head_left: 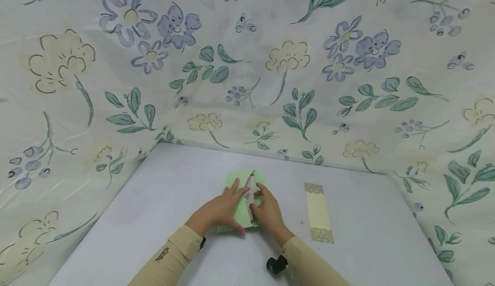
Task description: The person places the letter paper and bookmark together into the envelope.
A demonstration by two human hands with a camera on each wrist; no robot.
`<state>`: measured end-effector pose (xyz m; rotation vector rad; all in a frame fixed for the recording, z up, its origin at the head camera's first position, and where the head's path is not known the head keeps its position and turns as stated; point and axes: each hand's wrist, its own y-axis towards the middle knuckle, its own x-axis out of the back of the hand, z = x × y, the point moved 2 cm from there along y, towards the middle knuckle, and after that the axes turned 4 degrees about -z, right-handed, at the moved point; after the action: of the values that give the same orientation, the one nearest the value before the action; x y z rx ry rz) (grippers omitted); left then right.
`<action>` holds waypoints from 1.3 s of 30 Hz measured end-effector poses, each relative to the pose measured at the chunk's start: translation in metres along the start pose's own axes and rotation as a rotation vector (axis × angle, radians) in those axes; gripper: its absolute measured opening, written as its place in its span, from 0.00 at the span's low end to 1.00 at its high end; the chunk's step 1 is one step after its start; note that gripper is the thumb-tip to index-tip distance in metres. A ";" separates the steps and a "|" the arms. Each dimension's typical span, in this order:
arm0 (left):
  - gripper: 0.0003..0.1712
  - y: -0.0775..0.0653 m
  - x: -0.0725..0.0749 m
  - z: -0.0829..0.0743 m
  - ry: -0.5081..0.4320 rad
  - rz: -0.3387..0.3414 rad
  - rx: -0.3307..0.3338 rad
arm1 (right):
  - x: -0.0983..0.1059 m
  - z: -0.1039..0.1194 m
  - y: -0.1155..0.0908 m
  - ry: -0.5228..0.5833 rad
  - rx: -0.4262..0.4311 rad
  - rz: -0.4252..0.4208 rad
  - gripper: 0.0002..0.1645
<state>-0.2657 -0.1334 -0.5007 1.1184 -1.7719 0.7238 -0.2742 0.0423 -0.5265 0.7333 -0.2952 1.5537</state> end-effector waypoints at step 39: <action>0.76 0.000 0.001 -0.004 0.004 0.013 0.005 | 0.007 0.000 0.002 0.014 -0.006 -0.043 0.40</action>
<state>-0.2647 -0.1307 -0.4981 1.1082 -1.7764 0.7383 -0.2757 0.0475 -0.5224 0.7198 -0.2713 1.5159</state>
